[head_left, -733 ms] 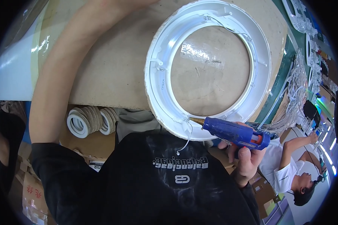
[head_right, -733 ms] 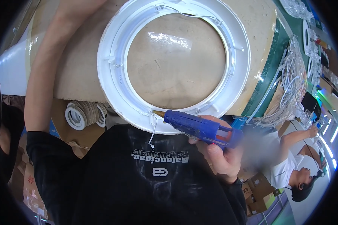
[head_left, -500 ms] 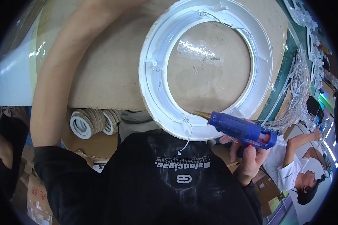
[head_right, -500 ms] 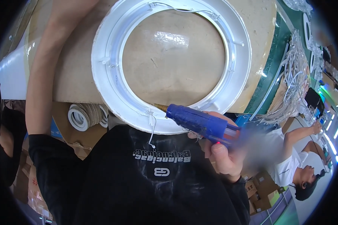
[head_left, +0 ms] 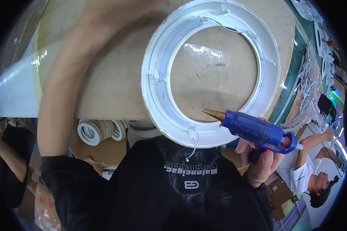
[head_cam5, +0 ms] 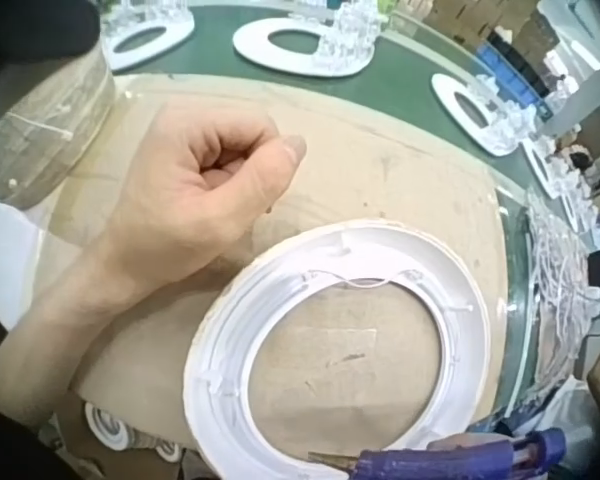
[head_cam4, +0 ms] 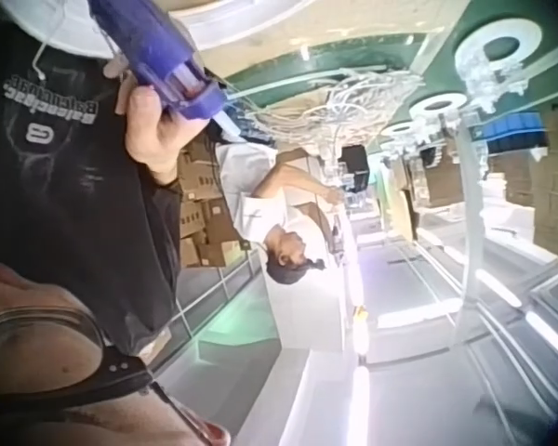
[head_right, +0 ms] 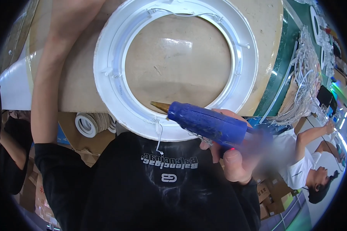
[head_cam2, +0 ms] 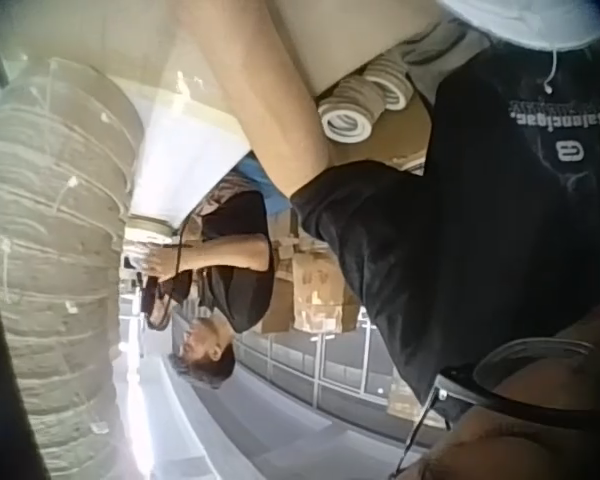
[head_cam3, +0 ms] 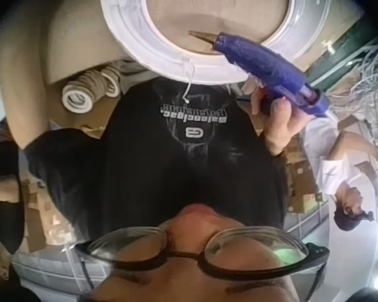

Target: Assembling circular LED lights by applying hot glue to frames and installing light strips.

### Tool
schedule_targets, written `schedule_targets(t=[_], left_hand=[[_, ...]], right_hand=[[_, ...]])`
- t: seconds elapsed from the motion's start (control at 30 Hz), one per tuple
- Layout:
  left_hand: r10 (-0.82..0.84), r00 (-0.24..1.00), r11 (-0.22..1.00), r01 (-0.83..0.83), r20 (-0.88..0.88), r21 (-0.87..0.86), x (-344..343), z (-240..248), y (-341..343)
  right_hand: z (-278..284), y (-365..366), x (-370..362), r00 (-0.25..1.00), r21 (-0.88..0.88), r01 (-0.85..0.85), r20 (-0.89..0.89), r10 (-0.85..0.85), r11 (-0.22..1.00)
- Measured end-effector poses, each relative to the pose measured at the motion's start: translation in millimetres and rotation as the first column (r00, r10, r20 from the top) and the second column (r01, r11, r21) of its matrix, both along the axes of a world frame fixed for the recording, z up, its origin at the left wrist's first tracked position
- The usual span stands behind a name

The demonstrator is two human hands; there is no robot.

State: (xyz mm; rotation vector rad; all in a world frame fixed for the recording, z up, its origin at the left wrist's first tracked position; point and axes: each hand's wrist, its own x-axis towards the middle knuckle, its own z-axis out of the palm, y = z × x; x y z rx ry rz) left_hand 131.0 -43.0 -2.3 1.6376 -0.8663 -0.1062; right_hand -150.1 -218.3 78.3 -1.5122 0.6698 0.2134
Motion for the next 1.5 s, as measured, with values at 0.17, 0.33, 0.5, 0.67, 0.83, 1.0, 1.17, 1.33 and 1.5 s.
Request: schedule_targets(t=[0.17, 0.33, 0.5, 0.67, 0.83, 1.0, 1.17, 1.33, 1.5], left_hand=[[0.027, 0.998, 1.000, -0.027, -0.058, 0.000, -1, 9, 2], [0.028, 0.989, 0.999, -0.022, -0.145, 0.040, 2, 12, 1], [0.052, 0.995, 0.999, -0.050, -0.090, 0.018, 4, 15, 8], [0.039, 0.998, 0.998, -0.041, -0.046, -0.049, 6, 9, 6], [0.031, 0.999, 0.998, -0.033, -0.033, -0.062, 8, 10, 6], [0.034, 0.999, 0.999, -0.034, -0.031, -0.024, 9, 7, 5], [0.042, 0.999, 0.999, -0.042, -0.026, -0.031, 7, 9, 6], [0.037, 0.999, 0.999, -0.037, -0.022, -0.029, 9, 8, 6], [0.056, 0.998, 0.998, -0.056, -0.026, -0.031, 8, 8, 6]], right_hand=[[-1, 16, 16, 0.989, -0.114, -0.025, 0.141, 0.041, 0.993], [2, 25, 36, 0.992, 0.051, -0.006, 0.124, -0.001, 0.999], [1, 35, 48, 0.990, 0.033, -0.031, 0.141, 0.026, 0.999], [-1, 30, 49, 0.988, -0.028, -0.138, 0.071, 0.140, 0.990], [-7, 27, 51, 0.975, -0.074, -0.213, 0.050, 0.217, 0.974], [-8, 30, 53, 0.972, -0.080, -0.212, 0.085, 0.218, 0.974], [-6, 30, 52, 0.980, -0.086, -0.196, 0.015, 0.198, 0.977], [-7, 31, 51, 0.984, -0.106, -0.170, 0.029, 0.174, 0.980], [-6, 30, 49, 0.985, -0.108, -0.171, 0.016, 0.174, 0.979]])
